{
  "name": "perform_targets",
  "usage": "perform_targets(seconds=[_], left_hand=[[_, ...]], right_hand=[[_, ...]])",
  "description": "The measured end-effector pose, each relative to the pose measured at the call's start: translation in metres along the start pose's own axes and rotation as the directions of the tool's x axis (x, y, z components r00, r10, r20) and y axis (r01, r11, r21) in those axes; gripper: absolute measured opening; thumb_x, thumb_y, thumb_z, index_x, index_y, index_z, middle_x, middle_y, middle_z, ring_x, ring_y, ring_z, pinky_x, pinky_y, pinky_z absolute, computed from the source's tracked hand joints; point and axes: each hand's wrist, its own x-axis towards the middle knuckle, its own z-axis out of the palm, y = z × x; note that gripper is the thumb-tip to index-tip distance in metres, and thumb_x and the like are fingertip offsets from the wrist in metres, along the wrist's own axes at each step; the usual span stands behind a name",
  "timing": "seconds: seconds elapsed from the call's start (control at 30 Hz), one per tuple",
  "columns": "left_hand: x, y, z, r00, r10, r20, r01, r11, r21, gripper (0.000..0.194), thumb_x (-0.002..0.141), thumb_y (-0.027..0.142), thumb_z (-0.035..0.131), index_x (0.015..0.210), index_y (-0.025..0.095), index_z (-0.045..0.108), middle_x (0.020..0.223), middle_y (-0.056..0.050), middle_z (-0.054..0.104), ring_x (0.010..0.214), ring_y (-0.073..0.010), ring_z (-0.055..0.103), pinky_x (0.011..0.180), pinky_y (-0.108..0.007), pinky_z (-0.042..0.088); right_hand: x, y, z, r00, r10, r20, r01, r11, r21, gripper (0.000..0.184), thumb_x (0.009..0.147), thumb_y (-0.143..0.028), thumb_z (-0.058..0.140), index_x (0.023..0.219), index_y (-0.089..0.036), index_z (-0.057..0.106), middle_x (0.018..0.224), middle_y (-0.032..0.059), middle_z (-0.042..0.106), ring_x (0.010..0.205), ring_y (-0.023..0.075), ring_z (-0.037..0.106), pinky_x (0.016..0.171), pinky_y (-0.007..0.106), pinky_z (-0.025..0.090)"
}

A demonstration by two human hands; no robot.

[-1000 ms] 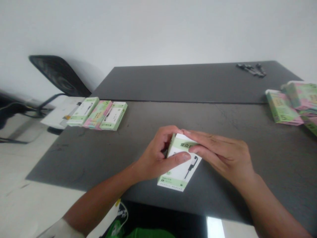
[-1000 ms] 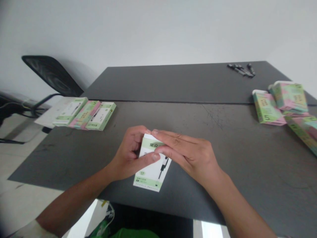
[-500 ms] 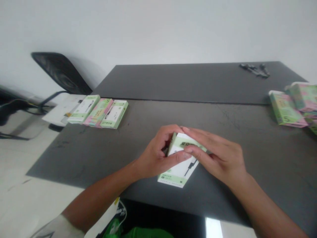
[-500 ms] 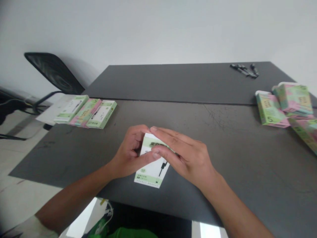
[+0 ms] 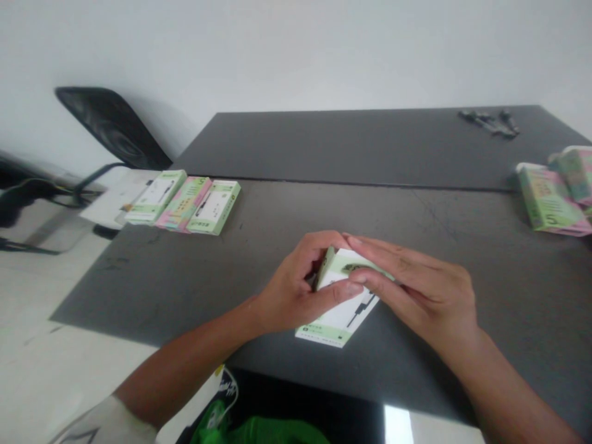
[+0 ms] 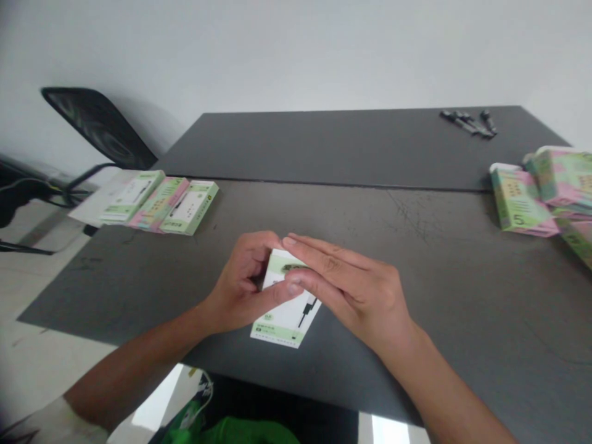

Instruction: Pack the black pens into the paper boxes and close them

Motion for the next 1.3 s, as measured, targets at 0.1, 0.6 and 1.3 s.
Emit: perform_targets(seconds=[0.1, 0.6, 1.3], left_hand=[[0.000, -0.001, 0.000, 1.000, 0.005, -0.003, -0.005, 1.000, -0.003, 0.048, 0.093, 0.022, 0.083, 0.132, 0.029, 0.056, 0.113, 0.000, 0.069, 0.084, -0.0107, 0.065, 0.070, -0.022, 0.051], [0.001, 0.007, 0.002, 0.850, -0.523, 0.066, 0.510, 0.784, -0.353, 0.068, 0.081, 0.029, 0.095, 0.132, 0.030, 0.049, 0.101, 0.002, 0.072, 0.076, -0.0121, 0.070, 0.065, -0.021, 0.057], [-0.005, 0.001, -0.002, 0.521, -0.487, 0.701, 0.827, 0.490, -0.274, 0.037, 0.081, 0.045, 0.087, 0.106, 0.020, 0.077, 0.098, -0.008, 0.078, 0.085, -0.0216, 0.075, 0.072, -0.032, 0.063]], right_hand=[[0.000, -0.001, 0.000, 1.000, 0.006, 0.002, -0.006, 1.000, -0.011, 0.063, 0.094, -0.010, 0.079, 0.150, -0.034, 0.065, 0.141, -0.0015, 0.076, 0.121, 0.0170, 0.078, 0.109, 0.026, 0.063], [0.001, -0.013, 0.006, 0.970, 0.189, -0.155, -0.201, 0.977, -0.066, 0.031, 0.096, -0.023, 0.080, 0.125, -0.033, 0.081, 0.116, 0.0001, 0.086, 0.083, 0.0165, 0.083, 0.067, 0.024, 0.066], [0.008, -0.019, -0.016, 0.999, 0.030, 0.020, -0.031, 0.999, 0.012, 0.050, 0.097, -0.025, 0.077, 0.146, -0.031, 0.069, 0.120, 0.0036, 0.084, 0.096, 0.0172, 0.082, 0.085, 0.027, 0.068]])
